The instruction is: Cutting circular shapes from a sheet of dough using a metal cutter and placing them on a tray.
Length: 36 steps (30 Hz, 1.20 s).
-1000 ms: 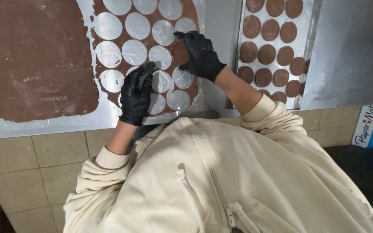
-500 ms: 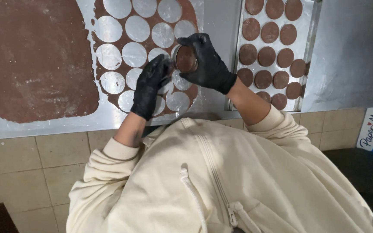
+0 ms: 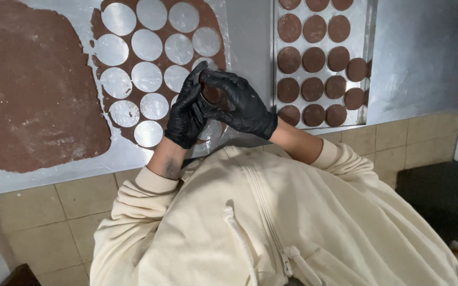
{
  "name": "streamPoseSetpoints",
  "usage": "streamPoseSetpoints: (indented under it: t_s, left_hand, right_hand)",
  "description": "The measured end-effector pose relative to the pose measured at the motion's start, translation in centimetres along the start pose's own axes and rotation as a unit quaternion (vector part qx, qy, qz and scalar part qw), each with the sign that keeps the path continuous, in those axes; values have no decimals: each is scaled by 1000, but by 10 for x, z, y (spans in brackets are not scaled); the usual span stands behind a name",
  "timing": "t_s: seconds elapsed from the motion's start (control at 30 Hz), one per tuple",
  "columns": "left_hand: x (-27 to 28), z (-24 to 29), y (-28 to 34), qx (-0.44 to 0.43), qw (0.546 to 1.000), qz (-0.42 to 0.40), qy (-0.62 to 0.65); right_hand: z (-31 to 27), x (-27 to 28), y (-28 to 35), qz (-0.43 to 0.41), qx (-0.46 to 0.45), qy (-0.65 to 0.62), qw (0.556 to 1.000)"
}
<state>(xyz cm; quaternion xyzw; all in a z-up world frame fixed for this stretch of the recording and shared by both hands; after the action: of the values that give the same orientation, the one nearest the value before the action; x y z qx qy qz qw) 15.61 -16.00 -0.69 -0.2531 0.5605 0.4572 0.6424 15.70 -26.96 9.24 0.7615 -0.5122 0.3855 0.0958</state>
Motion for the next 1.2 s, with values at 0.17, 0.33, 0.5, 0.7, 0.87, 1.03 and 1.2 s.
streamPoseSetpoints:
  t_s: [0.17,0.33,0.5,0.7,0.87,1.03,1.2]
  left_hand:
    - [-9,-2,2,-19,999,27,-12]
    - [0,-10,2,-13,999,52,7]
    - [-6,-11,4,-25,999,44,15]
    - [-14,-6,3,-44,999,31,2]
    - [4,-19,-5,-51,999,2,-12]
    - [-6,-33,-15,-20,999,10,-33]
    - [0,-55,-29,-2,997,34,-68]
  right_hand:
    - [-9,-10,5,2,65,8,998]
    - [7,-21,16,16,71,34,997]
    - [13,-25,16,-3,60,30,998]
    - [9,-13,13,28,60,11,998]
    - [15,12,23,101,55,57,992]
    - [22,29,34,144,31,99,984]
    - [41,42,57,184,12,160,970]
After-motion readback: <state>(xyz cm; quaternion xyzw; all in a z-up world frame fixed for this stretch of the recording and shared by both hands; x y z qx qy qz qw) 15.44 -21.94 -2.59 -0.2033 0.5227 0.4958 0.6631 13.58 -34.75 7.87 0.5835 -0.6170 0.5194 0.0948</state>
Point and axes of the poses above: each hand's wrist, its own y-axis away from the middle knuckle, its own x-axis out of the back of the hand, z = x × y, the point moved 8 cm from there along -y, towards the middle knuckle, and after that the axes turned 4 degrees about z, right-handed, at the moved point
